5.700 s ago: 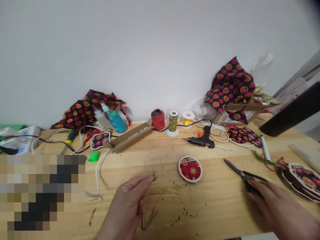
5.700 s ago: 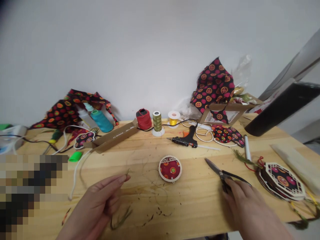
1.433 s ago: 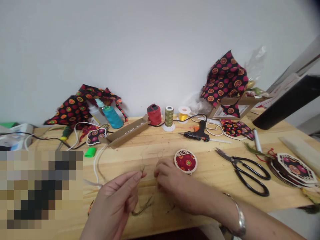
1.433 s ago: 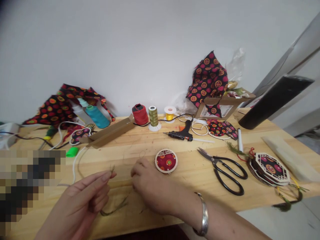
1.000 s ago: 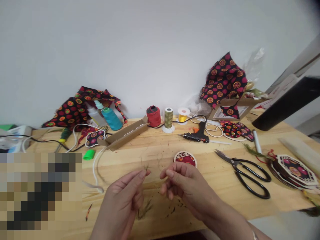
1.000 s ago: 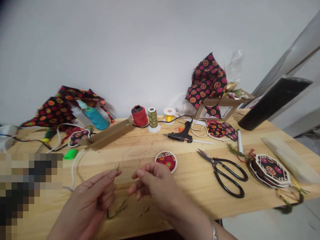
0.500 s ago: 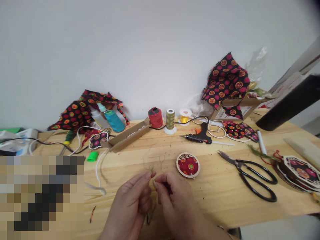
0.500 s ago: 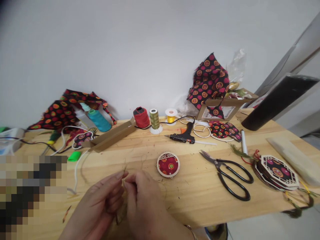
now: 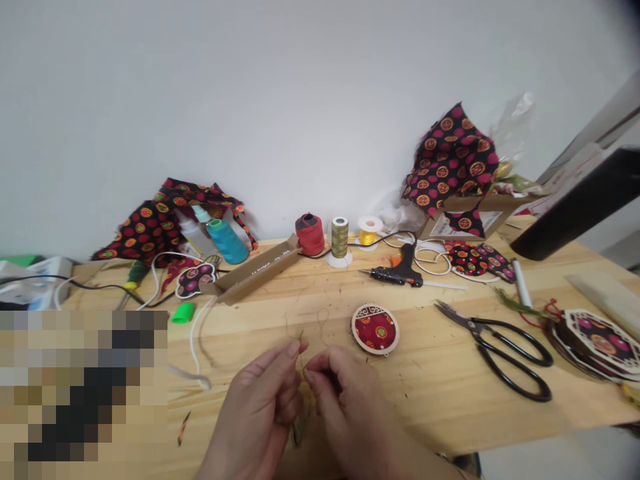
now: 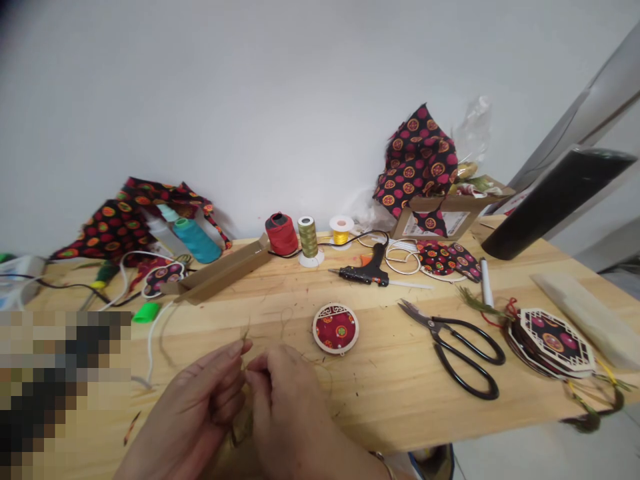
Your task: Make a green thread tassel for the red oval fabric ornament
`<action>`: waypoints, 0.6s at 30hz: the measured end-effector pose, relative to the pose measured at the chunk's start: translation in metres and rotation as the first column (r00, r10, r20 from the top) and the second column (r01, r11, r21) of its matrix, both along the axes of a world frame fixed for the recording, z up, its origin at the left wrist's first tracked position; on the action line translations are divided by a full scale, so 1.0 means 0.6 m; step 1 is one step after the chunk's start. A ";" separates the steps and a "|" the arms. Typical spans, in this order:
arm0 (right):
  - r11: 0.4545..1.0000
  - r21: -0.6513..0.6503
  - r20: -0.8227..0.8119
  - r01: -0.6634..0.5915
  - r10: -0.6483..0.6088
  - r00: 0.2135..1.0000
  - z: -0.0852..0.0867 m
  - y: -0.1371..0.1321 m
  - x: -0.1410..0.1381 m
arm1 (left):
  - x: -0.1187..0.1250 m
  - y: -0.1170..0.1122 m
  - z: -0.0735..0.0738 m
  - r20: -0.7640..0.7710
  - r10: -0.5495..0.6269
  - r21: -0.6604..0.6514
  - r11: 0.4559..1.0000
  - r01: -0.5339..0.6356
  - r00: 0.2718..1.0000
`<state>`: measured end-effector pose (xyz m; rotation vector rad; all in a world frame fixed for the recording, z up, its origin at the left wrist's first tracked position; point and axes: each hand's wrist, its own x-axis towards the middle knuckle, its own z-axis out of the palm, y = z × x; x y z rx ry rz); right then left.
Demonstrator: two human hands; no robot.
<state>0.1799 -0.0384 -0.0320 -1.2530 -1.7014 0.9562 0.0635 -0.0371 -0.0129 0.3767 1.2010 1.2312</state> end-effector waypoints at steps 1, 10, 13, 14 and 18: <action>1.000 -0.003 0.001 -0.003 0.003 1.000 -0.001 0.000 0.000 | 0.000 0.000 0.000 -0.004 0.000 -0.002 1.000 0.000 1.000; 0.997 -0.073 0.008 -0.026 0.027 1.000 -0.003 -0.004 0.001 | 0.001 0.000 0.002 -0.011 0.002 0.009 1.000 -0.002 1.000; 0.996 -0.087 0.023 -0.027 0.029 0.999 0.000 -0.003 0.000 | 0.000 -0.001 0.003 -0.011 -0.003 0.013 1.000 0.003 1.000; 0.996 -0.091 0.026 -0.024 0.027 0.999 0.001 -0.003 0.000 | 0.000 -0.001 0.004 -0.006 -0.007 0.009 1.000 0.007 1.000; 0.996 -0.087 0.013 -0.033 0.034 0.999 0.003 -0.001 0.001 | 0.000 -0.001 0.004 0.014 -0.008 0.022 1.000 0.007 1.000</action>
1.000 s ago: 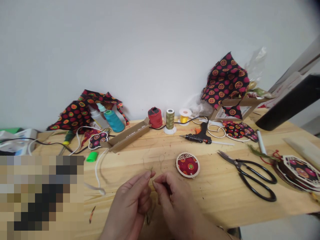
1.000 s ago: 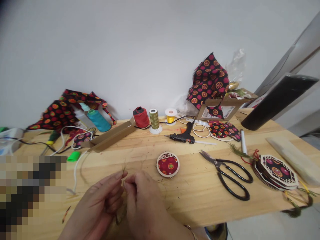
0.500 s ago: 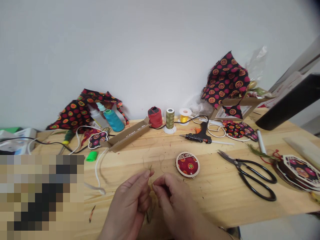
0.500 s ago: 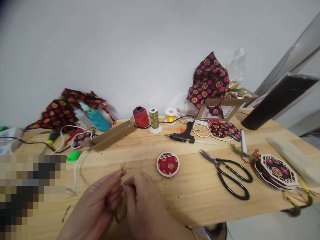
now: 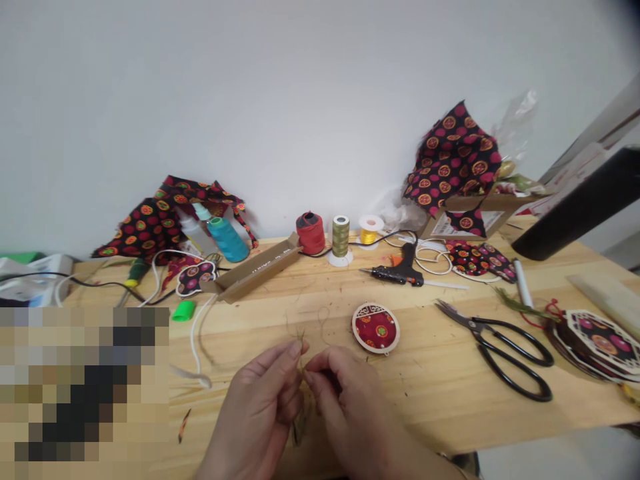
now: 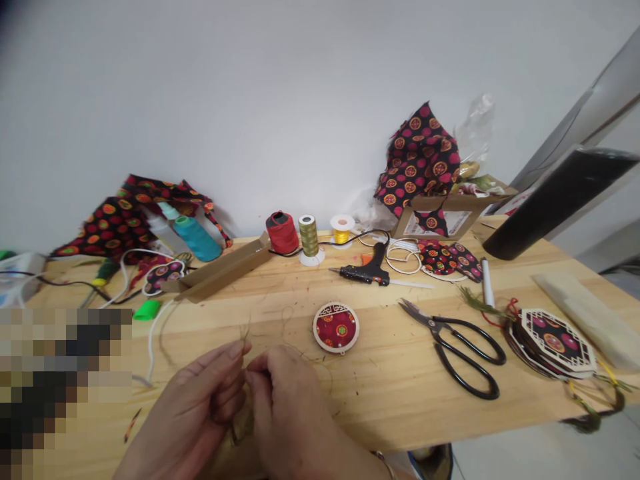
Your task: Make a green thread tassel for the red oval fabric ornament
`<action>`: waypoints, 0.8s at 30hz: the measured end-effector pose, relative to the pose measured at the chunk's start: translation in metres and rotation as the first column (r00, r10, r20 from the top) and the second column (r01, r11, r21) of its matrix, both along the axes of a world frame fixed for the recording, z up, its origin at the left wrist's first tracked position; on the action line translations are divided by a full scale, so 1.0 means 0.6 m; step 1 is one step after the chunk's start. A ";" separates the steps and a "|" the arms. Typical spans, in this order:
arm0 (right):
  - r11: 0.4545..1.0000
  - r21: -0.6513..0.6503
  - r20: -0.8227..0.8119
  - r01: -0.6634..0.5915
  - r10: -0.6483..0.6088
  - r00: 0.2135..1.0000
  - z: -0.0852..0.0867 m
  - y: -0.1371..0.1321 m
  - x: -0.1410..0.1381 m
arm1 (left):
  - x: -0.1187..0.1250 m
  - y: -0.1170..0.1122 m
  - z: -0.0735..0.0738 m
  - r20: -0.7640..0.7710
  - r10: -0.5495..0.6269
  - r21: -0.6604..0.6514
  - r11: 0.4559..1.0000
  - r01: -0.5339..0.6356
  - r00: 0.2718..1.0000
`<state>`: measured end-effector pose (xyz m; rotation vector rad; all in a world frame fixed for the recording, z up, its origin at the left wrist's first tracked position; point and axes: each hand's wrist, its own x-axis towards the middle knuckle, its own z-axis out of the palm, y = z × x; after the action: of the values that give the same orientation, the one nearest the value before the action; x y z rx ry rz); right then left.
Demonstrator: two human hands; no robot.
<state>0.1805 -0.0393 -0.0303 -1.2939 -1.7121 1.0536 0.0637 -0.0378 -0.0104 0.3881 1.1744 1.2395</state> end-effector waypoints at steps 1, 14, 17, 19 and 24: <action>1.000 0.003 -0.005 -0.008 0.008 1.000 0.000 0.000 0.000 | 0.000 0.000 0.000 0.002 -0.005 0.002 1.000 0.005 1.000; 0.993 -0.121 -0.231 -0.013 -0.015 0.973 0.012 0.018 0.019 | 0.000 -0.003 0.001 0.019 -0.032 0.009 0.999 0.032 0.999; 0.994 -0.107 -0.310 -0.020 -0.014 0.951 0.010 0.028 0.019 | 0.003 -0.003 0.002 0.012 -0.054 0.008 0.999 0.054 0.998; 0.983 -0.169 -0.384 -0.076 0.005 0.923 0.009 0.034 0.018 | 0.002 -0.004 0.002 0.003 -0.065 0.014 0.998 0.065 0.998; 0.935 -0.341 -0.485 -0.097 -0.087 0.870 0.012 0.044 0.026 | -0.008 -0.003 0.002 0.009 -0.019 0.019 1.000 0.019 1.000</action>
<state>0.1958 -0.0131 -0.0229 -1.0950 -1.1671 1.5962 0.0591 -0.0396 -0.0089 0.4062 1.1493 1.2357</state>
